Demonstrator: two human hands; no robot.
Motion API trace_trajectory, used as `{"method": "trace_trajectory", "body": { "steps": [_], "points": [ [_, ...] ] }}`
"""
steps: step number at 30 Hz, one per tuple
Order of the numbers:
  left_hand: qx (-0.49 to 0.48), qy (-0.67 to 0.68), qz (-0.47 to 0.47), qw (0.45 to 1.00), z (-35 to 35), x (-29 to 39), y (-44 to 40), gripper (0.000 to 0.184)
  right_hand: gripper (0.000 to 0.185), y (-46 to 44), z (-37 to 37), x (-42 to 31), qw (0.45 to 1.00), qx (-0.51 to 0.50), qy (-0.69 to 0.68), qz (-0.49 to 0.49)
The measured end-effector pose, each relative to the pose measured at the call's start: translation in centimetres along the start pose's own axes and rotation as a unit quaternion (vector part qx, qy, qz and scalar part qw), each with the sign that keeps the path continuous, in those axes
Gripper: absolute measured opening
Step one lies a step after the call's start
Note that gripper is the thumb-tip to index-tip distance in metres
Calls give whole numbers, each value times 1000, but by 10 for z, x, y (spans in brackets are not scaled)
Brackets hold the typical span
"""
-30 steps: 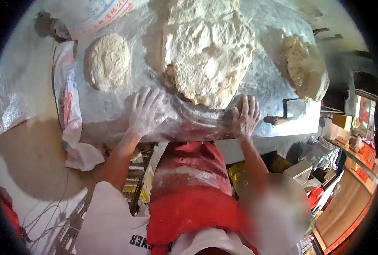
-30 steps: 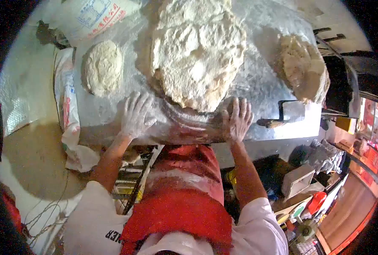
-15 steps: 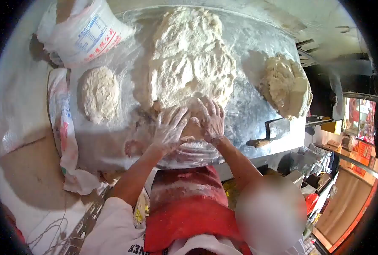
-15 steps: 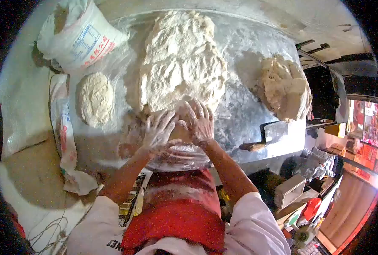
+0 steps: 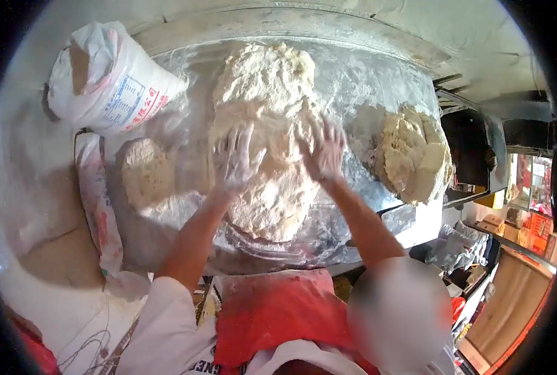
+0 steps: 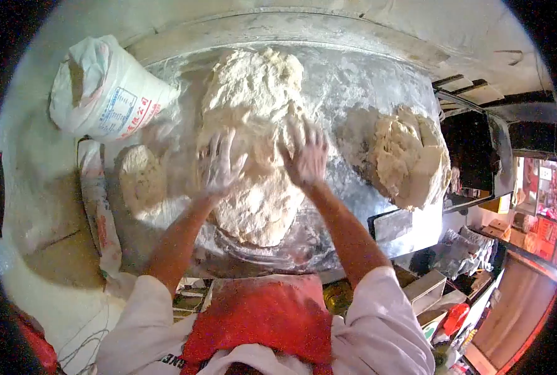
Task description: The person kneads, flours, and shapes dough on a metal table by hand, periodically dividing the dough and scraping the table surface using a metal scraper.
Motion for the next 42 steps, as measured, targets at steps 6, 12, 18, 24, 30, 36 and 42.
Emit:
{"method": "trace_trajectory", "body": {
  "steps": [6, 12, 18, 24, 30, 36, 42],
  "points": [
    [97, -158, 48, 981, 46, 24, -63, 90, 81, -60, 69, 61, 998, -17, 54, 27],
    [30, -133, 41, 990, 47, 28, -63, 84, 83, -65, 61, 60, 998, 52, 18, -34],
    [192, -135, 187, 954, -29, 62, -116, 72, 86, -150, 23, -20, 981, 28, -113, -155],
    [35, 310, 15, 950, 68, -27, -181, 73, 89, -196, 91, -57, 971, 47, -77, -221],
    [120, 16, 40, 992, 53, -11, -176, 74, 83, -200, 90, -55, 968, 63, -45, -239],
    [122, -62, 54, 989, -43, 17, -196, 80, 73, -219, 43, 8, 970, 75, -130, -192],
    [-59, 134, -31, 989, 10, -70, -348, 104, 77, -280, 66, 96, 977, -64, -197, -52]
  ]
}}
Point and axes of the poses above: each hand's wrist, its own y-axis away from the middle knuckle, its own z-axis out of the palm, x = y × z, the point moved 10 cm from there along -y, towards the middle knuckle, and after that the axes turned 15 degrees about -z, right-handed, at the moved point
